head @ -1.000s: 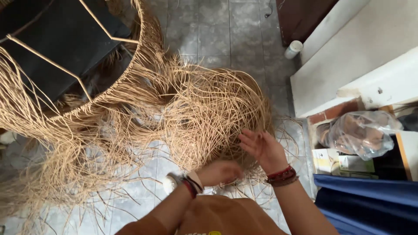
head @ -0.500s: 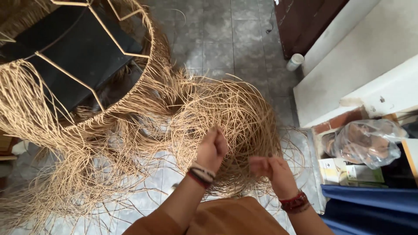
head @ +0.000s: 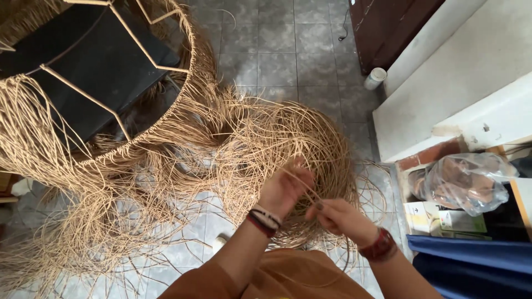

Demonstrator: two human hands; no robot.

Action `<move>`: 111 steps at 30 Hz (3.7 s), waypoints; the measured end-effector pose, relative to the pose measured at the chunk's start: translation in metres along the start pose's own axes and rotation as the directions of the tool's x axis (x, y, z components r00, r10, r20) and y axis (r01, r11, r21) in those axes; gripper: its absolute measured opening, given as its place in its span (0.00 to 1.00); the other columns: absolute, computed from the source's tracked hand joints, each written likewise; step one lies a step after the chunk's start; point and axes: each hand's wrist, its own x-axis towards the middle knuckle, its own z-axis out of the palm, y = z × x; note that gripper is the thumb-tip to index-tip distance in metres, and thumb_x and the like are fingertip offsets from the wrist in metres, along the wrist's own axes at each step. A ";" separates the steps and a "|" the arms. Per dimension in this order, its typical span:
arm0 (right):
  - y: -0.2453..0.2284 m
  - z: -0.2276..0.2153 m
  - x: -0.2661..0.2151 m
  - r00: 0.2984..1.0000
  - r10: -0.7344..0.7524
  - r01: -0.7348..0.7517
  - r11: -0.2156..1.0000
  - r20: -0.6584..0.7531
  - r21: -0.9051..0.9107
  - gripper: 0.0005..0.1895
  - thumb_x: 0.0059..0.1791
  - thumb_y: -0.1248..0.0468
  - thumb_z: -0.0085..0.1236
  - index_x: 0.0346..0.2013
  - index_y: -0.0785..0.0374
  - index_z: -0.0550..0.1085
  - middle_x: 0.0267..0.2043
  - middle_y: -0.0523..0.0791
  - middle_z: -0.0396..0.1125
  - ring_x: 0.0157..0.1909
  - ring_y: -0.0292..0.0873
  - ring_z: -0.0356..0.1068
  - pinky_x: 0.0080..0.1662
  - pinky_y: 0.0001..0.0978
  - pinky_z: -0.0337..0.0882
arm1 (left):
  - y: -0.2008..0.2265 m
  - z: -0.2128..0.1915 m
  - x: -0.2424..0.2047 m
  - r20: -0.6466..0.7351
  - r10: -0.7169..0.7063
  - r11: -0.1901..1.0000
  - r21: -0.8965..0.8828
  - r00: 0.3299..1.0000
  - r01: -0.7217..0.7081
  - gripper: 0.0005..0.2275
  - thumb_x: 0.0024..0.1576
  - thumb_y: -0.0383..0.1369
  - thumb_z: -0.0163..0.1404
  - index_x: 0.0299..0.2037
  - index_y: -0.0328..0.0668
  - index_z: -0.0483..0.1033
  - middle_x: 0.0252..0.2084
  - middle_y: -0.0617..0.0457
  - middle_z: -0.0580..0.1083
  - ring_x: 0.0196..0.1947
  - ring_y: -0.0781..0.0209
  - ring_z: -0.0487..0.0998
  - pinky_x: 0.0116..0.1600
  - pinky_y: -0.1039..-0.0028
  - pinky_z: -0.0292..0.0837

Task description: Weaving straw strands onto a metal frame to create a decorative lampshade

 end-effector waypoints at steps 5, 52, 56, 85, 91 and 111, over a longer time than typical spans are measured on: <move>0.004 -0.006 0.002 0.976 -0.003 0.067 0.955 -0.216 0.289 0.27 0.57 0.55 0.34 0.54 0.70 0.77 0.48 0.62 0.77 0.46 0.60 0.79 0.45 0.51 0.78 | -0.002 -0.017 -0.006 -0.337 0.383 0.838 0.519 0.860 -0.170 0.16 0.69 0.38 0.29 0.42 0.45 0.71 0.21 0.62 0.63 0.18 0.67 0.64 0.26 0.80 0.60; -0.014 -0.015 0.045 0.986 -0.103 0.164 0.725 -0.131 0.669 0.20 0.60 0.55 0.38 0.42 0.66 0.74 0.18 0.34 0.47 0.15 0.30 0.46 0.18 0.20 0.48 | 0.001 -0.028 -0.060 0.057 -0.177 -0.137 0.987 0.983 -0.082 0.12 0.60 0.30 0.38 0.43 0.38 0.76 0.40 0.44 0.77 0.40 0.45 0.77 0.48 0.56 0.72; 0.029 0.005 0.035 0.977 -0.208 0.192 0.760 -0.047 0.621 0.19 0.58 0.59 0.40 0.36 0.71 0.74 0.18 0.39 0.46 0.15 0.31 0.49 0.14 0.22 0.48 | 0.008 0.000 -0.025 0.184 0.082 0.882 0.445 0.979 -0.158 0.19 0.67 0.35 0.39 0.66 0.37 0.67 0.30 0.49 0.73 0.36 0.52 0.78 0.51 0.60 0.71; -0.034 0.021 0.022 0.969 -0.225 0.194 0.945 0.097 0.263 0.26 0.55 0.50 0.40 0.55 0.66 0.76 0.39 0.54 0.77 0.36 0.49 0.78 0.40 0.39 0.82 | -0.004 -0.008 -0.034 -0.051 0.245 0.443 0.894 0.968 -0.065 0.10 0.67 0.30 0.40 0.32 0.44 0.71 0.24 0.60 0.66 0.18 0.71 0.61 0.23 0.84 0.59; -0.075 0.006 0.028 0.965 -0.174 0.255 0.806 -0.197 0.534 0.25 0.60 0.60 0.32 0.61 0.77 0.68 0.34 0.51 0.67 0.33 0.46 0.65 0.38 0.40 0.69 | -0.024 -0.059 -0.058 0.036 -0.253 -0.230 0.968 0.967 -0.096 0.15 0.64 0.39 0.36 0.27 0.51 0.73 0.28 0.58 0.72 0.28 0.60 0.69 0.39 0.64 0.66; -0.057 0.016 0.010 0.996 0.068 -0.066 0.997 -0.058 0.049 0.32 0.50 0.46 0.37 0.55 0.64 0.76 0.55 0.53 0.78 0.48 0.55 0.82 0.44 0.46 0.85 | 0.016 0.022 -0.034 -0.282 0.210 0.837 0.547 0.936 -0.023 0.16 0.73 0.36 0.32 0.38 0.42 0.72 0.19 0.65 0.64 0.13 0.75 0.57 0.16 0.84 0.54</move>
